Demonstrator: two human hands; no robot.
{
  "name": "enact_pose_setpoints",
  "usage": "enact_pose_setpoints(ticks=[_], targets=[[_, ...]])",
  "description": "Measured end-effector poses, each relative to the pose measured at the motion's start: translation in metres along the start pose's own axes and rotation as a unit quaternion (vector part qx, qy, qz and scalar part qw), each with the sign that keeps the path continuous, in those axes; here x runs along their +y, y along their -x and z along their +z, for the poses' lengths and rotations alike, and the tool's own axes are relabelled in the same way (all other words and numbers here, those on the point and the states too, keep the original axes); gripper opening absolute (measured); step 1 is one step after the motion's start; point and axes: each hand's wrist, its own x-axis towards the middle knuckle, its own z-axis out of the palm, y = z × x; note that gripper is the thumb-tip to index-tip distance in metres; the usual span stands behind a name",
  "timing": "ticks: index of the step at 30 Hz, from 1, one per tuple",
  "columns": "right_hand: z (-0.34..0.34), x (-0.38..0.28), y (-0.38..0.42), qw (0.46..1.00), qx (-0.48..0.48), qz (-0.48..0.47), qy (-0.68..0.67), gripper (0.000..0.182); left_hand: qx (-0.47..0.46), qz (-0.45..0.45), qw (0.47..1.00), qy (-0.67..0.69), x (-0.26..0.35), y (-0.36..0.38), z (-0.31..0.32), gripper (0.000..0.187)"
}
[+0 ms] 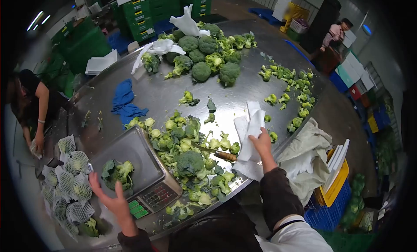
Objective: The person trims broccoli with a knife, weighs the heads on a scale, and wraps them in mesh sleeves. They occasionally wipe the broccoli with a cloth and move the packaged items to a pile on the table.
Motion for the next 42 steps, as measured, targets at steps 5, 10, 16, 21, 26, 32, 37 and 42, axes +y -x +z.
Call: enact_pose_setpoints(ticks=[5,10,16,21,26,32,37,42], targets=[[-0.050,-0.064,0.048,0.889,-0.189,-0.076,-0.410,0.027,-0.234,-0.193,0.876,0.375,0.067,0.022,0.039,0.051],[-0.043,-0.136,0.133,0.768,-0.491,-0.171,-0.374,0.027,-0.350,-0.260,0.772,0.463,0.102,0.037,0.100,0.038],[-0.030,-0.177,0.138,0.839,-0.249,-0.361,-0.321,0.048,-0.327,-0.288,0.804,0.404,0.071,0.042,0.092,0.010],[-0.016,-0.211,0.151,0.805,-0.291,-0.421,-0.301,0.031,-0.341,-0.369,0.750,0.430,0.074,0.055,0.077,0.012],[0.019,-0.220,0.167,0.726,-0.454,-0.106,-0.506,0.021,-0.191,-0.470,0.657,0.558,0.059,0.066,0.070,0.041],[0.041,-0.222,0.218,0.789,-0.339,-0.334,-0.389,0.014,-0.082,-0.382,0.739,0.549,0.051,0.098,0.077,0.047],[0.057,-0.224,0.210,0.751,-0.401,-0.236,-0.469,0.020,-0.053,-0.351,0.805,0.476,0.035,0.101,0.038,0.017],[0.054,-0.218,0.235,0.299,-0.806,0.234,-0.454,0.037,0.107,-0.507,0.565,0.642,0.008,0.059,-0.003,0.014]])
